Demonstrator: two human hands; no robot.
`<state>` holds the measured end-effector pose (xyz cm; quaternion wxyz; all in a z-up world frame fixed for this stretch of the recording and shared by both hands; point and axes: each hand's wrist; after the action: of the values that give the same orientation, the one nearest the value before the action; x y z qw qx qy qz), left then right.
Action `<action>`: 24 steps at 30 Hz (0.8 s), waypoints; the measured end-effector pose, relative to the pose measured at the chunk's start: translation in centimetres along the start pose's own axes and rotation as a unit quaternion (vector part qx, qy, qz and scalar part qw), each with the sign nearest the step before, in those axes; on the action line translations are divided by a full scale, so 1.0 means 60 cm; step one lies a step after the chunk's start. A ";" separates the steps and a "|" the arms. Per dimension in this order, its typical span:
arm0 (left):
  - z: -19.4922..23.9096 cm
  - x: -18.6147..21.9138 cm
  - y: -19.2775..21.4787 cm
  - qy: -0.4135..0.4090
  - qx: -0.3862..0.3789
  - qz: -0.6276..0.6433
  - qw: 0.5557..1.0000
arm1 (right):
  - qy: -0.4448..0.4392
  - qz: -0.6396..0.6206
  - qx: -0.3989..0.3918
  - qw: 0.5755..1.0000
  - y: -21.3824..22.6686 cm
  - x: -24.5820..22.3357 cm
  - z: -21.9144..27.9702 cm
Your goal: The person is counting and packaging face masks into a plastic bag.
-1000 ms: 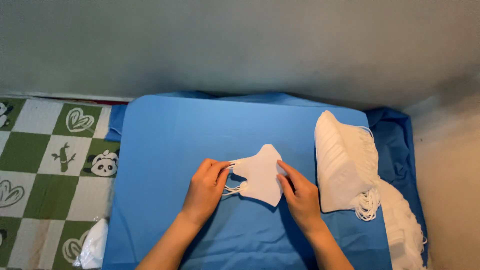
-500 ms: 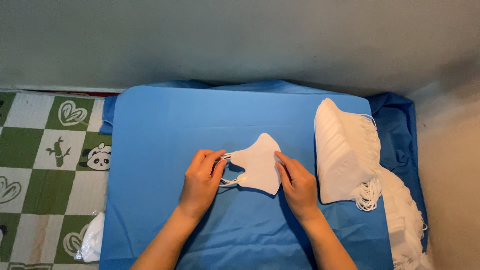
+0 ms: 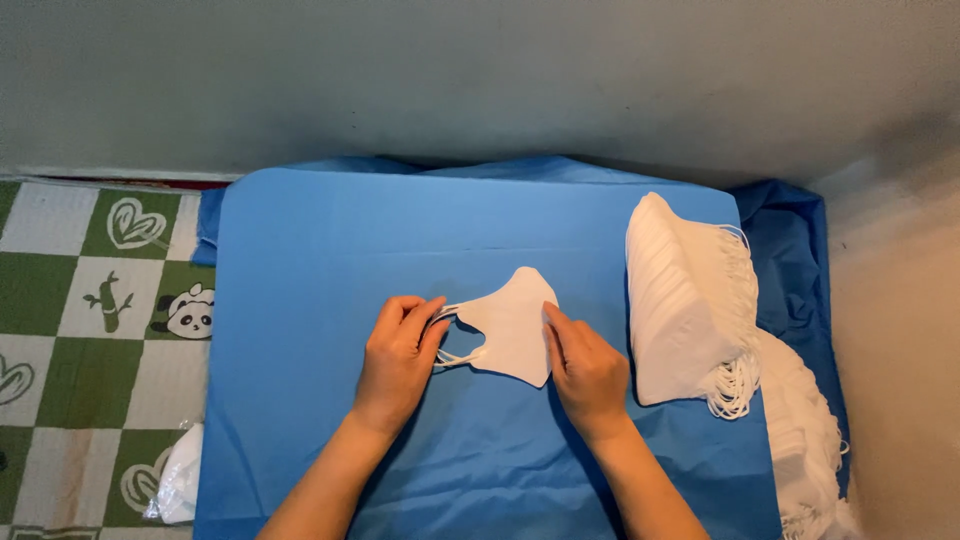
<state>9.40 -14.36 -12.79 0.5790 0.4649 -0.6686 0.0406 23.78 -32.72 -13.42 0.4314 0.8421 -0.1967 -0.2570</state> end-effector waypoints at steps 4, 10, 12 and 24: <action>0.002 -0.012 -0.004 -0.025 -0.020 -0.038 0.999 | 0.053 0.094 0.018 0.994 -0.006 0.005 0.004; -0.001 -0.008 0.002 -0.055 -0.025 -0.076 0.995 | 0.076 0.147 0.040 0.985 0.000 -0.002 0.000; 0.000 -0.007 0.003 -0.055 -0.028 -0.075 0.995 | 0.078 0.145 0.038 0.986 0.009 -0.002 0.000; -0.004 0.006 -0.002 0.008 -0.014 -0.058 0.998 | -0.169 0.089 0.000 0.982 0.110 0.056 0.070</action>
<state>9.69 -14.52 -12.49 0.5920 0.4945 -0.6364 0.0009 23.20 -40.85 -10.95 0.4133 0.7658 -0.3404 -0.3563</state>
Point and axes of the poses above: each hand's wrist, its own z-axis away from the middle knuckle, its own y-axis out of the back of the hand, x = y × z, and after that the axes turned 8 degrees about z, right-handed
